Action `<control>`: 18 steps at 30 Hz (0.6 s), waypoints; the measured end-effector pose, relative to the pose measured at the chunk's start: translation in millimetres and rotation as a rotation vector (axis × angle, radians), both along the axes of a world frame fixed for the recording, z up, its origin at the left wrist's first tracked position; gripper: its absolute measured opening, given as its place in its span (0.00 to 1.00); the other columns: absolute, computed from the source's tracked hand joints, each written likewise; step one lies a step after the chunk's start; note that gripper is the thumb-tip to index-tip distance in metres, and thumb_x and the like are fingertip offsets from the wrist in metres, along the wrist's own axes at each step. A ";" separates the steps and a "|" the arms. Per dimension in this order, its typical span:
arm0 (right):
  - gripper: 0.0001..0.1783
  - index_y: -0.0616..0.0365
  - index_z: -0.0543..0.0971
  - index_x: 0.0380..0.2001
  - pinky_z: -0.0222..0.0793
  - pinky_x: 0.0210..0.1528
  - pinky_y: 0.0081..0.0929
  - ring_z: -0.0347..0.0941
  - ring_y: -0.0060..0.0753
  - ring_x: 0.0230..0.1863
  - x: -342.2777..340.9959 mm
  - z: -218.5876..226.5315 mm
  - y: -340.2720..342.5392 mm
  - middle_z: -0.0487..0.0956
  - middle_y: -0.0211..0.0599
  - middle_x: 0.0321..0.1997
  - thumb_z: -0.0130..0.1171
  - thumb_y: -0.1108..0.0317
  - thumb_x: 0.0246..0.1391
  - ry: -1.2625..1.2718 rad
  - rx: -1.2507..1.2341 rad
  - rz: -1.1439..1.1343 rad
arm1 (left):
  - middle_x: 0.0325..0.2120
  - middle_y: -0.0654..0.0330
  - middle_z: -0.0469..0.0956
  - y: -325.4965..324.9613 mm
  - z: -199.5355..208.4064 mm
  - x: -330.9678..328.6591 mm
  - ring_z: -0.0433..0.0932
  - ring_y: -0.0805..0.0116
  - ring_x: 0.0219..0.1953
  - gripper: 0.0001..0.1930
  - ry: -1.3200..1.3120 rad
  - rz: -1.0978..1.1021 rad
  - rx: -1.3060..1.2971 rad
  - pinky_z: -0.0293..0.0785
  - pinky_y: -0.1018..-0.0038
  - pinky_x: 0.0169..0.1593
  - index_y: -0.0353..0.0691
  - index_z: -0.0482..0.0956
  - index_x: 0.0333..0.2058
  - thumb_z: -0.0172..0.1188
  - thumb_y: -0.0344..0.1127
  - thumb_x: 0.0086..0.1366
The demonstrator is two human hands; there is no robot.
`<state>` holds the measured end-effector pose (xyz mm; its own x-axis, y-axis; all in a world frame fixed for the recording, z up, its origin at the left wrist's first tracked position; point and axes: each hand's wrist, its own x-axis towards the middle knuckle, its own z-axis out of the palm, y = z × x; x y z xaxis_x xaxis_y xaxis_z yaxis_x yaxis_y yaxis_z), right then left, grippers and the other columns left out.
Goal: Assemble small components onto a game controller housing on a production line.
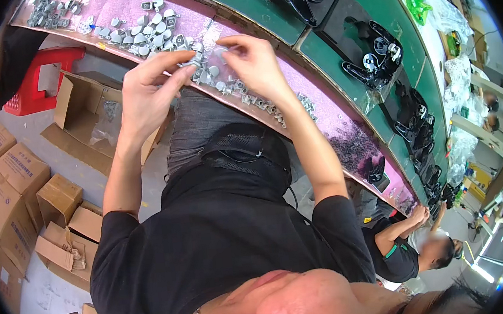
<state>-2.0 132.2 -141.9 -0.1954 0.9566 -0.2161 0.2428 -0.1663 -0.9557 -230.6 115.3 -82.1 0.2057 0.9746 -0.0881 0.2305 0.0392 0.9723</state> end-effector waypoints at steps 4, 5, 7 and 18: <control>0.17 0.68 0.79 0.58 0.84 0.56 0.37 0.85 0.40 0.51 18.7 1.3 -19.5 0.85 0.47 0.52 0.56 0.77 0.69 0.734 -0.282 -0.084 | 0.38 0.61 0.85 -2.6 6.4 12.4 0.82 0.79 0.33 0.12 -0.012 -0.139 -0.030 0.76 0.82 0.31 0.34 0.87 0.49 0.66 0.23 0.67; 0.17 0.68 0.79 0.59 0.83 0.57 0.39 0.85 0.42 0.51 22.0 -1.1 -24.7 0.84 0.49 0.54 0.57 0.76 0.69 0.938 -0.293 -0.122 | 0.37 0.61 0.84 -3.0 6.6 15.6 0.82 0.79 0.33 0.13 -0.038 -0.207 -0.029 0.76 0.83 0.30 0.32 0.86 0.50 0.65 0.21 0.68; 0.17 0.67 0.79 0.58 0.82 0.60 0.41 0.84 0.43 0.53 26.3 -4.9 -31.4 0.83 0.50 0.56 0.58 0.75 0.69 0.992 -0.299 -0.122 | 0.39 0.59 0.84 -2.8 10.9 22.0 0.82 0.78 0.33 0.13 -0.055 -0.257 -0.050 0.76 0.83 0.30 0.33 0.86 0.50 0.65 0.21 0.67; 0.14 0.67 0.84 0.52 0.81 0.55 0.32 0.82 0.30 0.51 29.6 9.1 -39.7 0.86 0.44 0.50 0.63 0.72 0.66 0.867 -0.422 -0.218 | 0.39 0.54 0.85 0.9 9.7 34.3 0.85 0.70 0.33 0.13 0.024 -0.413 0.103 0.80 0.78 0.34 0.33 0.87 0.48 0.66 0.19 0.65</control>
<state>27.6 92.5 -132.8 -0.2759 0.8681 -0.4127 -0.5901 -0.4919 -0.6402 -196.3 116.2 -72.4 0.5800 0.8146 -0.0045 0.2293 -0.1580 0.9604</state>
